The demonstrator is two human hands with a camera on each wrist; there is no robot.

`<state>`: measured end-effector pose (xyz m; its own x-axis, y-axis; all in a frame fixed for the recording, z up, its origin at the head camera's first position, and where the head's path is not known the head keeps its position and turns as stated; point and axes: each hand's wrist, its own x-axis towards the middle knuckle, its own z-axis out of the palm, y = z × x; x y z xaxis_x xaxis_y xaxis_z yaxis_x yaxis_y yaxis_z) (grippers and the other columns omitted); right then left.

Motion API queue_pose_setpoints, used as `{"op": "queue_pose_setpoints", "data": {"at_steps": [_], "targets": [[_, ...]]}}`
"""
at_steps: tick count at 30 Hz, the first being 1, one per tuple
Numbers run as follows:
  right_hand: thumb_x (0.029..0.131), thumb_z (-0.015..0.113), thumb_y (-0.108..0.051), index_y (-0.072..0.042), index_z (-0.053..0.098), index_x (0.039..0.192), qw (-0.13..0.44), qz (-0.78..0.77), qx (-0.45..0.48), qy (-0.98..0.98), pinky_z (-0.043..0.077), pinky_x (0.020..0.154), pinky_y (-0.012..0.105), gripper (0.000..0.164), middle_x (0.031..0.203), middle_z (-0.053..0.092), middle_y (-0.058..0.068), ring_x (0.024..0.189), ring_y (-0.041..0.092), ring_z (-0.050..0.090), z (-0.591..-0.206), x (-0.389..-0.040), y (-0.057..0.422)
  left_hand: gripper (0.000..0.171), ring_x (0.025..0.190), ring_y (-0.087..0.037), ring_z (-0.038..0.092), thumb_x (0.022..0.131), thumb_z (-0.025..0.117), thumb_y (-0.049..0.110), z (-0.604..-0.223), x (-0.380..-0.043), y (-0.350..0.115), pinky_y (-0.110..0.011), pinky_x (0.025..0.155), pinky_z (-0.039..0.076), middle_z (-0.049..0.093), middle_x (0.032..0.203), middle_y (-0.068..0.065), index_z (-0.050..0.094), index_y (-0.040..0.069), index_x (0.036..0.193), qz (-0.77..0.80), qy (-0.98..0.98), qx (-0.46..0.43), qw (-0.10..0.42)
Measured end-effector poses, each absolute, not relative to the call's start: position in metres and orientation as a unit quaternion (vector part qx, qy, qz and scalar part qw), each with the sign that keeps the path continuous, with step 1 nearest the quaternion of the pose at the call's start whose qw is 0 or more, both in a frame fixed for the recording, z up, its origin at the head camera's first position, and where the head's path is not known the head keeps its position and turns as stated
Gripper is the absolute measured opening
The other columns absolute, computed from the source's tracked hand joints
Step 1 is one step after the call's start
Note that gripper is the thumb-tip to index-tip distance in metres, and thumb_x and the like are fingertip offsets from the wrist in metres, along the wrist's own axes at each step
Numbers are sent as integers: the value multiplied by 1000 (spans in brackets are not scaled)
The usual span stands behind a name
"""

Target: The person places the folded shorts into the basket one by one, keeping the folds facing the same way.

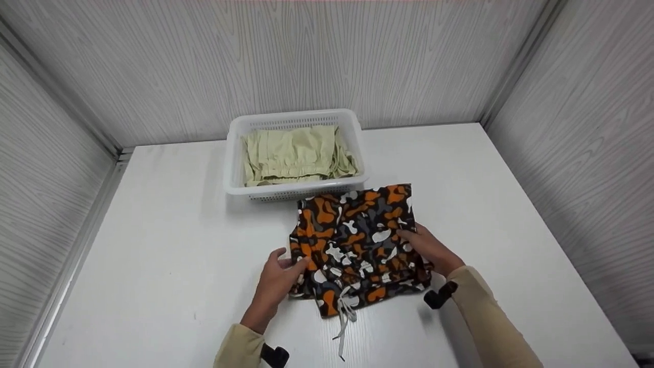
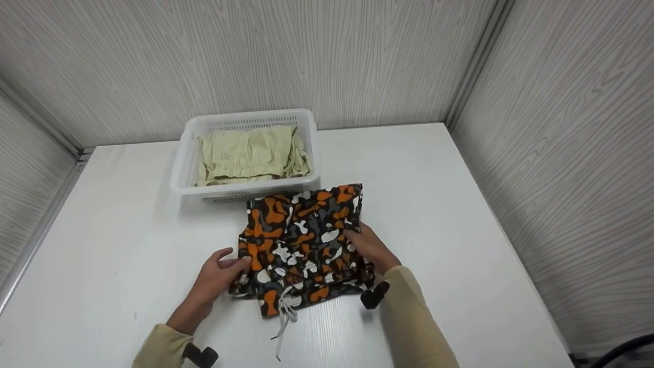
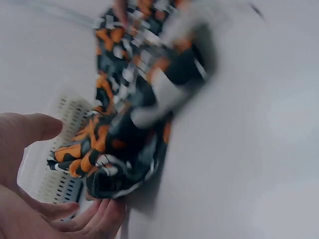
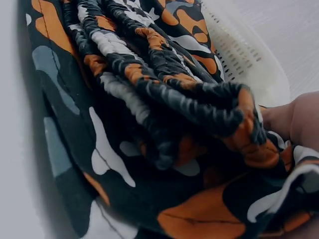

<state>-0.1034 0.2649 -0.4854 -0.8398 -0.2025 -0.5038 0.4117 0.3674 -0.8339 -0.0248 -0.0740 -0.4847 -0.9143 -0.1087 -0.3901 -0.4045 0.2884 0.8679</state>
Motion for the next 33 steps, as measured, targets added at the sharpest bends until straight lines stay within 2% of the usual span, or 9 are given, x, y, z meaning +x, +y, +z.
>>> {"op": "queue_pose_setpoints", "data": {"at_steps": [3,7,11,14,17,19,21,27,33], "targets": [[91,49,-56,-34,29,144,288,-560,111,769,44,84,45,61,129,46,8,110,29,50,-487,-103,263,89,105,-25,58,82,71,45,-484,-25,-74,-39,88,48,52,128,-21,27,-2,144,641,729,-167,172],[80,55,-69,-35,23,147,301,-556,159,758,42,86,47,81,139,36,7,117,28,43,-489,-98,264,77,96,-22,59,80,74,40,-486,-27,-67,-35,85,48,57,119,-18,43,-6,133,669,701,-136,207],[71,66,-69,-26,37,138,299,-573,184,740,46,63,37,85,122,45,8,83,20,51,-492,-94,265,76,105,-23,55,80,75,37,-487,-23,-57,-38,93,43,55,123,-14,40,2,138,675,695,-93,229],[69,74,-59,-20,45,129,282,-615,183,713,45,55,31,77,105,49,7,68,17,48,-493,-91,268,94,121,-26,46,79,77,30,-490,-20,-50,-42,103,34,43,138,-12,18,16,151,693,681,-67,228],[73,78,-39,-23,41,137,279,-670,163,668,53,69,37,75,113,53,11,86,23,59,-495,-87,269,101,128,-29,38,77,78,16,-497,-19,-45,-44,105,31,36,144,-11,11,25,152,701,682,-47,203],[75,78,-26,-27,35,141,284,-690,150,648,52,81,44,78,123,52,14,102,29,59,-495,-84,268,98,127,-30,38,76,75,7,-502,-17,-44,-43,101,35,36,144,-12,16,23,151,697,693,-43,179],[77,74,-16,-30,32,142,287,-698,136,641,51,83,48,78,125,52,18,105,35,59,-496,-81,265,91,123,-29,41,75,72,1,-507,-15,-43,-40,96,38,39,140,-12,23,21,150,688,707,-45,156],[82,64,-8,-33,29,145,259,-677,108,680,50,83,43,77,128,47,14,106,31,56,-490,-78,259,81,105,-26,52,74,67,-3,-508,-15,-44,-31,80,47,48,126,-15,32,14,145,714,679,-64,157],[83,66,-9,-31,33,143,244,-686,110,677,50,83,44,73,127,49,14,103,30,58,-470,-69,265,88,99,-26,58,79,68,3,-485,-7,-52,-34,76,51,46,124,-19,19,21,151,755,621,-63,201]]}}
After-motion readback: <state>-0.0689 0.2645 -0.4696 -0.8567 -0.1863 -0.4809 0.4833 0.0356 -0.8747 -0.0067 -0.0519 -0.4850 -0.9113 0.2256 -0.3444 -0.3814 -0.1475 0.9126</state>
